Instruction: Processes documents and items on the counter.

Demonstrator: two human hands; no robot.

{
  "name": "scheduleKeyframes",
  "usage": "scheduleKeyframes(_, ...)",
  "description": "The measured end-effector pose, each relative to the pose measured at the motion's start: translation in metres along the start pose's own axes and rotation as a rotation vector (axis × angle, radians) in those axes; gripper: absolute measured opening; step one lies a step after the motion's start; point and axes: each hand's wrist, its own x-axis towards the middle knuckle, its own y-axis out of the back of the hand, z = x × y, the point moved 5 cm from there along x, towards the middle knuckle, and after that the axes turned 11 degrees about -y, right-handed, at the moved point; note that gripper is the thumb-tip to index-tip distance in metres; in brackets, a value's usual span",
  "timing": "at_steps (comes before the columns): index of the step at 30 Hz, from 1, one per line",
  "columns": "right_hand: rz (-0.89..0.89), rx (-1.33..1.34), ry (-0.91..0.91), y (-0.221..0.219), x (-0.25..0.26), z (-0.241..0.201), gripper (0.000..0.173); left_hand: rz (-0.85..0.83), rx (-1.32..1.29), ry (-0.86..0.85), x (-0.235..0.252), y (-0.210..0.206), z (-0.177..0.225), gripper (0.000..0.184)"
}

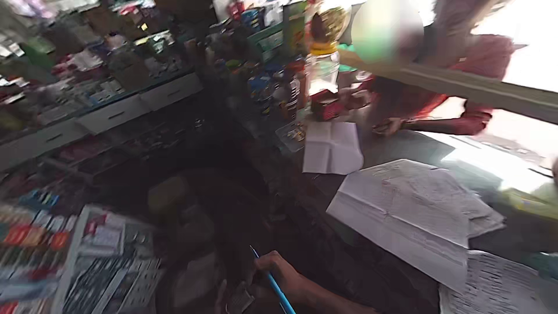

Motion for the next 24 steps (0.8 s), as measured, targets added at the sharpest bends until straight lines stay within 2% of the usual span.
scheduleKeyframes(3,-0.304,0.096,-0.137,-0.121,-0.012,0.026,0.009,0.277,0.188,-0.005,-0.080,0.087,0.024,0.019)
scheduleKeyframes(5,-0.491,0.063,-0.241,-0.196,-0.022,0.040,0.013,0.476,0.190,-0.032,-0.140,0.138,0.033,0.018)
scheduleKeyframes(7,-0.684,-0.098,-0.365,-0.276,-0.036,0.051,0.030,0.674,0.224,-0.050,-0.201,0.192,0.041,0.014)
scheduleKeyframes(9,-0.899,-0.254,-0.410,-0.359,-0.055,0.060,0.045,0.823,0.291,-0.026,-0.263,0.243,0.051,0.007)
scheduleKeyframes(10,-0.990,-0.304,-0.406,-0.399,-0.065,0.067,0.048,0.881,0.326,-0.013,-0.291,0.266,0.055,0.005)
scheduleKeyframes(11,-1.072,-0.316,-0.403,-0.439,-0.079,0.072,0.047,0.928,0.365,0.003,-0.320,0.288,0.061,0.007)
scheduleKeyframes(13,-1.196,-0.272,-0.376,-0.517,-0.099,0.069,0.034,1.020,0.445,0.019,-0.370,0.328,0.079,0.007)
scheduleKeyframes(15,-1.325,-0.248,-0.367,-0.590,-0.113,0.060,0.024,1.132,0.418,0.020,-0.414,0.363,0.095,0.007)
scheduleKeyframes(17,-1.460,-0.309,-0.343,-0.658,-0.127,0.055,0.021,1.255,0.393,0.063,-0.458,0.391,0.104,0.010)
scheduleKeyframes(19,-1.547,-0.445,-0.217,-0.721,-0.136,0.061,0.028,1.377,0.412,0.076,-0.500,0.419,0.101,0.026)
scheduleKeyframes(21,-1.503,-0.567,-0.112,-0.789,-0.124,0.080,0.033,1.464,0.449,0.111,-0.538,0.447,0.097,0.037)
scheduleKeyframes(24,-1.360,-0.799,-0.099,-0.901,-0.077,0.155,0.033,1.600,0.445,0.261,-0.584,0.485,0.095,0.033)
